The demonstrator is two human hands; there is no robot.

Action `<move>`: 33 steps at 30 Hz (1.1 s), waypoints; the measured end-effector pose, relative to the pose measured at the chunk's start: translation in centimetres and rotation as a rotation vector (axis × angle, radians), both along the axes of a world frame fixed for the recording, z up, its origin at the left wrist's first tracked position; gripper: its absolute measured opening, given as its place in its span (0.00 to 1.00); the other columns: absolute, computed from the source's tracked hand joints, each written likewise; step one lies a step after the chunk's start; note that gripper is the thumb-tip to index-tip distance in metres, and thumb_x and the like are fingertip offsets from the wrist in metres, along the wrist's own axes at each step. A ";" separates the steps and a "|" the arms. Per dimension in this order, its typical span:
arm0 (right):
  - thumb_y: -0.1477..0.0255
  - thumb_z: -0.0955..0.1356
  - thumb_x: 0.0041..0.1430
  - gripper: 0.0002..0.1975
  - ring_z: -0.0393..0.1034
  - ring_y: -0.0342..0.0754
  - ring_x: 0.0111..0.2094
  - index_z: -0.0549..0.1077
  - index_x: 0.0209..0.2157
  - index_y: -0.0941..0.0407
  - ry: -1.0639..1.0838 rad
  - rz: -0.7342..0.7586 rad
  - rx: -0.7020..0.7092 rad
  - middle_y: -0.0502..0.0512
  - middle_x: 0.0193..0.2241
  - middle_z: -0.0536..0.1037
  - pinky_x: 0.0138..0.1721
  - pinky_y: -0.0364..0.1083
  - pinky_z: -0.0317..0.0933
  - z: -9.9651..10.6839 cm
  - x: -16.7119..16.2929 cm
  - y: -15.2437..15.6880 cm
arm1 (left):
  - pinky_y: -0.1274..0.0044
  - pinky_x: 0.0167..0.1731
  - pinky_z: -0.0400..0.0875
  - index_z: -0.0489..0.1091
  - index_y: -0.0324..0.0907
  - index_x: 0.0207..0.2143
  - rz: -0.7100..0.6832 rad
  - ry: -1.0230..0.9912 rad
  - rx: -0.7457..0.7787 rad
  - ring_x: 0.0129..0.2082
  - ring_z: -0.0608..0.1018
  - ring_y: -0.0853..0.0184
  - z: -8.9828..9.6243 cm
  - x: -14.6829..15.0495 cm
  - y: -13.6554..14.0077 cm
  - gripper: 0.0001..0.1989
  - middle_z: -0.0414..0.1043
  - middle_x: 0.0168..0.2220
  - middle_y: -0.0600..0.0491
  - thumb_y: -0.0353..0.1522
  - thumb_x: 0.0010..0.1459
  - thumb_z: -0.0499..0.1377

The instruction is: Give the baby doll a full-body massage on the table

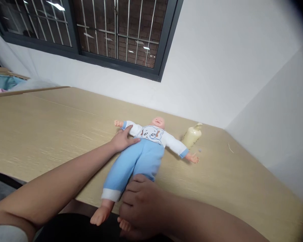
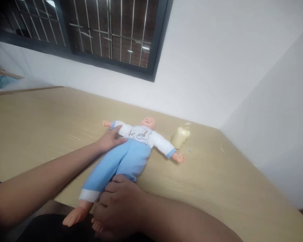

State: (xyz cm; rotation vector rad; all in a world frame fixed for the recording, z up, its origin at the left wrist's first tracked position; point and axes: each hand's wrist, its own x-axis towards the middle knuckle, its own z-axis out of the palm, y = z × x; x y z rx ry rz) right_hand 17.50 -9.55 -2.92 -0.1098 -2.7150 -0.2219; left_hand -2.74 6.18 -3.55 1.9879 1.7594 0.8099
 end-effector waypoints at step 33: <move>0.54 0.68 0.54 0.17 0.68 0.48 0.33 0.68 0.26 0.54 0.255 -0.066 -0.062 0.48 0.24 0.73 0.39 0.52 0.57 2.3 1.0 0.5 | 0.60 0.59 0.62 0.49 0.38 0.71 0.004 -0.038 0.024 0.64 0.64 0.42 1.0 0.5 -1.4 0.56 0.63 0.63 0.34 0.59 0.49 0.61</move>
